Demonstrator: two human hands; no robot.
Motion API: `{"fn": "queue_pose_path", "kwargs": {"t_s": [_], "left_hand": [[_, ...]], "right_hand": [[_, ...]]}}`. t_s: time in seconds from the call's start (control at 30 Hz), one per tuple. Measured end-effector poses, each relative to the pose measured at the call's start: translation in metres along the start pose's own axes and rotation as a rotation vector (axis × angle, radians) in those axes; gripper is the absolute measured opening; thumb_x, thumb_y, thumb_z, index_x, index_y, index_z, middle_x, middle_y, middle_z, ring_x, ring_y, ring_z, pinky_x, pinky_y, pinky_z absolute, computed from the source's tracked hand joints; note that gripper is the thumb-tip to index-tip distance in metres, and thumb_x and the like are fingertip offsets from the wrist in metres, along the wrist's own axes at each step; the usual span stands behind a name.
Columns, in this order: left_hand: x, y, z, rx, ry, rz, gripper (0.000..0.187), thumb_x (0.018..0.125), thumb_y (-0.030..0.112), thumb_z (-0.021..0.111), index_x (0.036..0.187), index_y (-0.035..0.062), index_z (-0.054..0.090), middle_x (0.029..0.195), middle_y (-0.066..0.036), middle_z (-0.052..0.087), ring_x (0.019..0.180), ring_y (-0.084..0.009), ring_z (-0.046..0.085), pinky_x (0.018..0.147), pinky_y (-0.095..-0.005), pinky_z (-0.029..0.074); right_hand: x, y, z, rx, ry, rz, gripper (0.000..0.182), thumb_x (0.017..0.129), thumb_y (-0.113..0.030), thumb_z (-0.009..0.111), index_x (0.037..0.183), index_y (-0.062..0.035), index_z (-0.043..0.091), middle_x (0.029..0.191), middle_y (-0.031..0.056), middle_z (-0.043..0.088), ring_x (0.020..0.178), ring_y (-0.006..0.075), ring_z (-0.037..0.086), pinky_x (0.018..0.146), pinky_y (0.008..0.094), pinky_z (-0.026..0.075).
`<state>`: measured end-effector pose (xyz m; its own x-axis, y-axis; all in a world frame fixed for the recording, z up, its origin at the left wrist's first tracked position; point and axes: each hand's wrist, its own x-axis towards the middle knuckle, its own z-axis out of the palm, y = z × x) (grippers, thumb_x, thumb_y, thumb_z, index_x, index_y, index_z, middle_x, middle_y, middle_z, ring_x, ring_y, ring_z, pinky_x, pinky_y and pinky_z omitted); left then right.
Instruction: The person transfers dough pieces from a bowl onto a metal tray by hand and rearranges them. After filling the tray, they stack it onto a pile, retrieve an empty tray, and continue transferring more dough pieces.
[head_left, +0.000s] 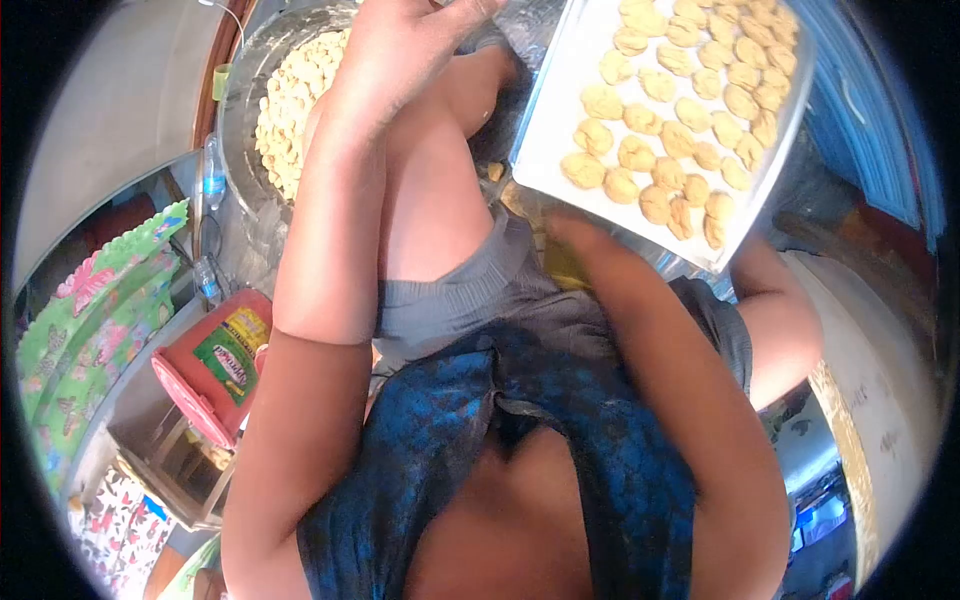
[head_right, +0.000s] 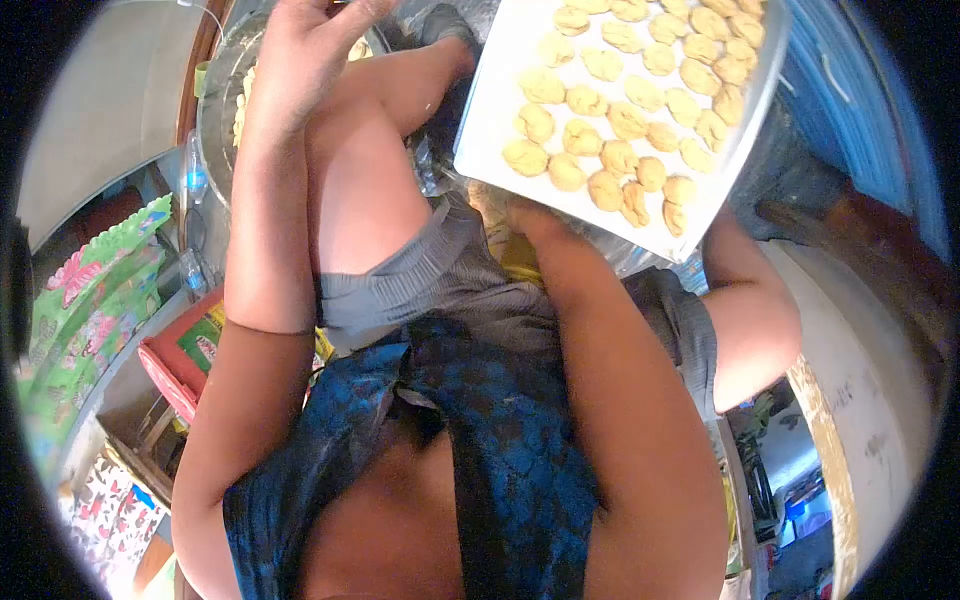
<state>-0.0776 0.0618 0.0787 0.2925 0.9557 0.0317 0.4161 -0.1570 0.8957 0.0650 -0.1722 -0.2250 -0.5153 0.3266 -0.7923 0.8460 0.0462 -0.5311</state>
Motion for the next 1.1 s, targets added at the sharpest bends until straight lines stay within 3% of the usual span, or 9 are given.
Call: {"fn": "queue_pose_path", "kwargs": {"t_s": [0.2,0.23,0.37,0.5,0.77,0.87,0.9,0.93,1.1], "left_hand": [[0.009,0.002,0.007,-0.042,-0.066,-0.074,0.018,0.081,0.011,0.066,0.093,-0.0009,0.061,0.081,-0.002,0.057,0.075,-0.0092,0.051,0.07,-0.0245,0.043],[0.011,0.021,-0.004,-0.039,-0.246,-0.174,0.024,0.084,0.013,0.059,0.104,0.0002,0.059,0.095,-0.009,0.061,0.091,-0.0178,0.056,0.083,-0.0333,0.044],[0.011,0.019,-0.001,0.067,-0.112,-0.083,0.021,0.078,0.011,0.064,0.093,-0.0035,0.061,0.094,-0.006,0.059,0.089,-0.0137,0.053,0.079,-0.0252,0.041],[0.016,0.014,0.0,0.055,-0.172,0.013,0.021,0.078,0.01,0.067,0.097,0.0013,0.063,0.095,-0.01,0.06,0.094,-0.0237,0.058,0.081,-0.0301,0.045],[0.015,0.008,0.007,0.01,-0.21,0.035,0.02,0.079,0.011,0.064,0.096,0.0,0.061,0.086,-0.013,0.057,0.081,-0.0235,0.057,0.073,-0.0338,0.045],[0.009,-0.003,0.012,0.023,-0.215,0.019,0.022,0.08,0.015,0.063,0.096,-0.0004,0.061,0.087,-0.014,0.058,0.079,-0.0244,0.057,0.072,-0.0332,0.046],[0.008,-0.008,0.015,0.045,-0.21,0.05,0.024,0.08,0.017,0.062,0.096,-0.0006,0.061,0.087,-0.014,0.058,0.078,-0.0252,0.057,0.072,-0.0333,0.046],[0.009,-0.012,0.016,0.066,-0.199,0.086,0.026,0.08,0.019,0.062,0.096,-0.0009,0.061,0.088,-0.015,0.059,0.077,-0.0259,0.057,0.072,-0.0333,0.046],[0.004,-0.032,0.023,-0.07,-0.096,0.053,0.028,0.082,0.022,0.062,0.099,0.0004,0.062,0.096,-0.011,0.061,0.084,-0.0208,0.057,0.073,-0.0322,0.046]], "right_hand": [[0.04,-0.046,0.032,0.12,-0.047,-0.112,0.024,0.071,-0.015,0.055,0.084,-0.0008,0.068,0.089,0.0192,0.066,0.084,0.0345,0.064,0.074,0.0421,0.051],[0.049,-0.049,0.034,0.133,-0.039,-0.125,0.024,0.07,-0.015,0.055,0.084,-0.0008,0.068,0.089,0.0192,0.066,0.084,0.0345,0.064,0.074,0.0421,0.051],[0.075,-0.037,0.016,0.176,0.058,-0.102,0.023,0.07,-0.015,0.055,0.083,-0.0009,0.068,0.089,0.0193,0.066,0.083,0.0344,0.064,0.073,0.0422,0.051],[0.089,-0.002,-0.023,0.153,0.164,-0.048,0.023,0.07,-0.016,0.055,0.082,-0.001,0.069,0.089,0.0195,0.066,0.083,0.0343,0.064,0.073,0.0423,0.051],[0.029,-0.042,-0.044,0.121,0.252,-0.05,0.022,0.07,-0.016,0.056,0.08,-0.0011,0.069,0.088,0.0197,0.066,0.082,0.034,0.065,0.072,0.0425,0.051],[0.071,-0.022,0.005,0.083,0.287,-0.062,0.022,0.07,-0.016,0.056,0.079,-0.0012,0.069,0.088,0.0198,0.066,0.081,0.0339,0.065,0.072,0.0425,0.051],[0.041,-0.023,-0.012,0.07,0.15,0.017,0.017,0.068,-0.014,0.059,0.074,-0.0022,0.069,0.086,0.0202,0.065,0.077,0.0343,0.064,0.07,0.0431,0.051],[-0.019,-0.044,-0.037,0.288,0.282,0.091,0.017,0.066,-0.013,0.061,0.077,-0.0027,0.068,0.083,0.0207,0.065,0.077,0.0356,0.063,0.07,0.0433,0.05],[-0.131,-0.036,-0.077,-0.06,0.298,-0.053,0.016,0.071,-0.018,0.062,0.079,-0.0038,0.062,0.08,0.0181,0.063,0.079,0.0308,0.062,0.069,0.0405,0.048]]}}
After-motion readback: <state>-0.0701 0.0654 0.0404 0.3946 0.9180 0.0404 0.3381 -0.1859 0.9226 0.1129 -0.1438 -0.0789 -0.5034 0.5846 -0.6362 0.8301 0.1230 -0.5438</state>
